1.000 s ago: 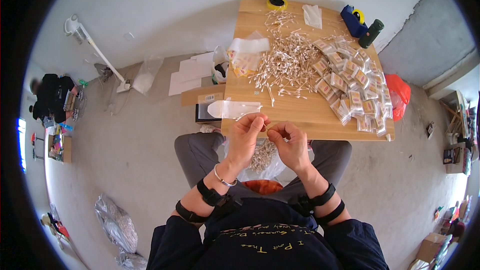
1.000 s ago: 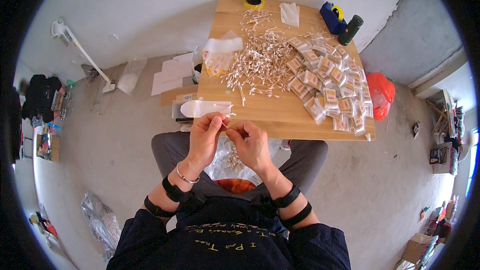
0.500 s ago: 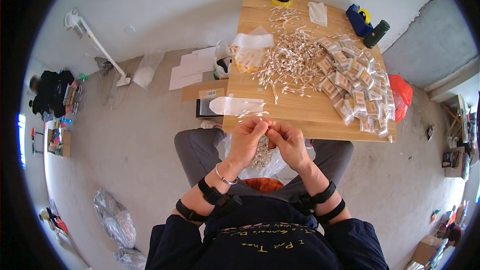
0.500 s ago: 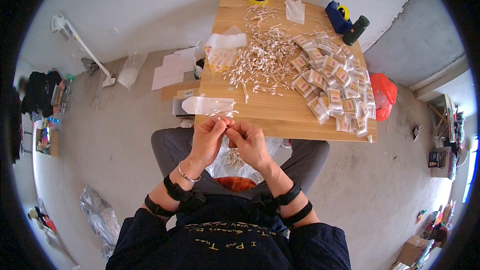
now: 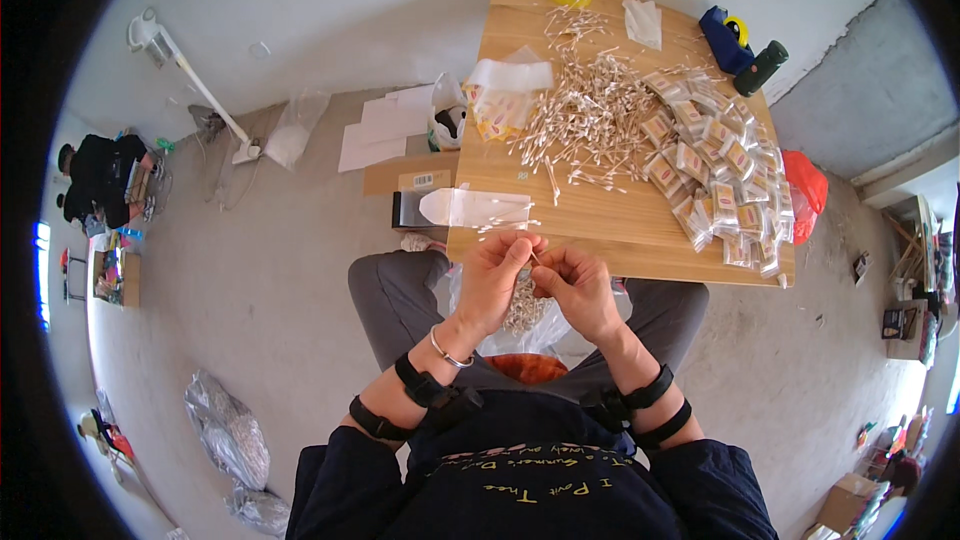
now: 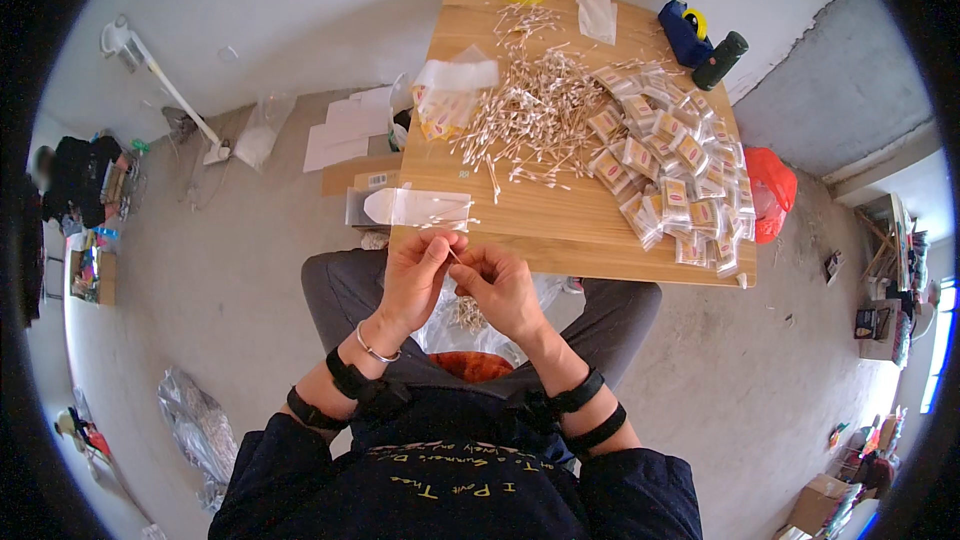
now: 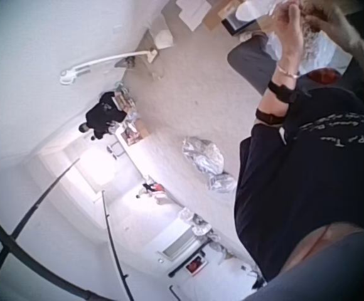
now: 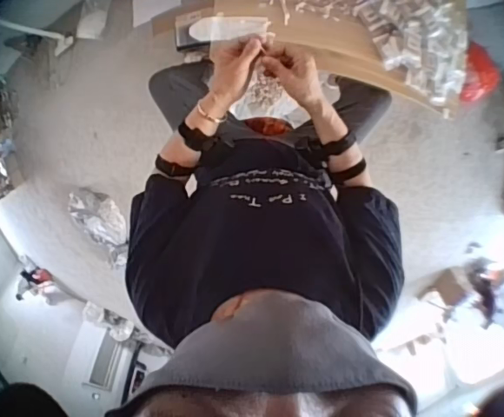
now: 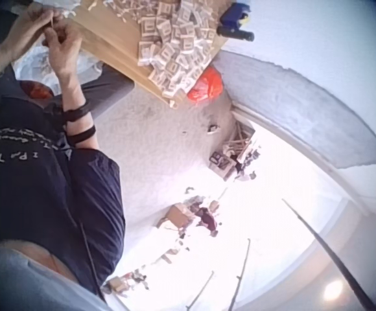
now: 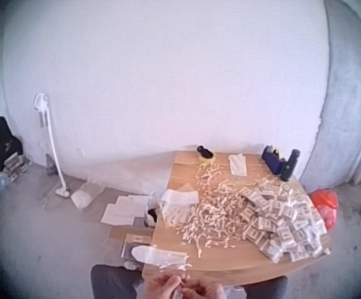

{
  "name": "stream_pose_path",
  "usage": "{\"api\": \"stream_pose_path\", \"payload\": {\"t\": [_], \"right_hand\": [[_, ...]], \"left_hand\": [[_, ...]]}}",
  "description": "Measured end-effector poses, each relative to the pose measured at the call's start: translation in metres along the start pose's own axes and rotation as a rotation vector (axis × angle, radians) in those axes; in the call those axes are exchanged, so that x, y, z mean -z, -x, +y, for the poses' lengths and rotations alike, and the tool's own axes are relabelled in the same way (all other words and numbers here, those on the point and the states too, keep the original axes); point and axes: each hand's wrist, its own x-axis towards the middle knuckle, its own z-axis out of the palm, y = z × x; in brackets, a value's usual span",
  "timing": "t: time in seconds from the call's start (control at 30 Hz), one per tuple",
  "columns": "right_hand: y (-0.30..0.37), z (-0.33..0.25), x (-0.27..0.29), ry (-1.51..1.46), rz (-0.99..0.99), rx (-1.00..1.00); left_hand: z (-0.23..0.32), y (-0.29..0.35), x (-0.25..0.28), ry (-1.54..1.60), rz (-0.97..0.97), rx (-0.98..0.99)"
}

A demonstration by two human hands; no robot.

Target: Packaging and organizing cotton swabs into plastic sleeves.

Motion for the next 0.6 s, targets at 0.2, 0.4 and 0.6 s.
{"api": "stream_pose_path", "payload": {"t": [0.2,0.4,0.6], "right_hand": [[-0.003,0.031,0.011,0.17,-0.092,-0.177],[-0.018,0.074,0.008,0.618,0.03,0.072],[-0.055,0.095,-0.002,1.111,0.12,0.479]], "left_hand": [[-0.023,0.019,0.016,-0.14,0.097,0.113],[-0.032,0.02,0.054,-0.549,0.151,0.134],[-0.026,-0.008,0.084,-1.177,0.176,-0.26]]}}
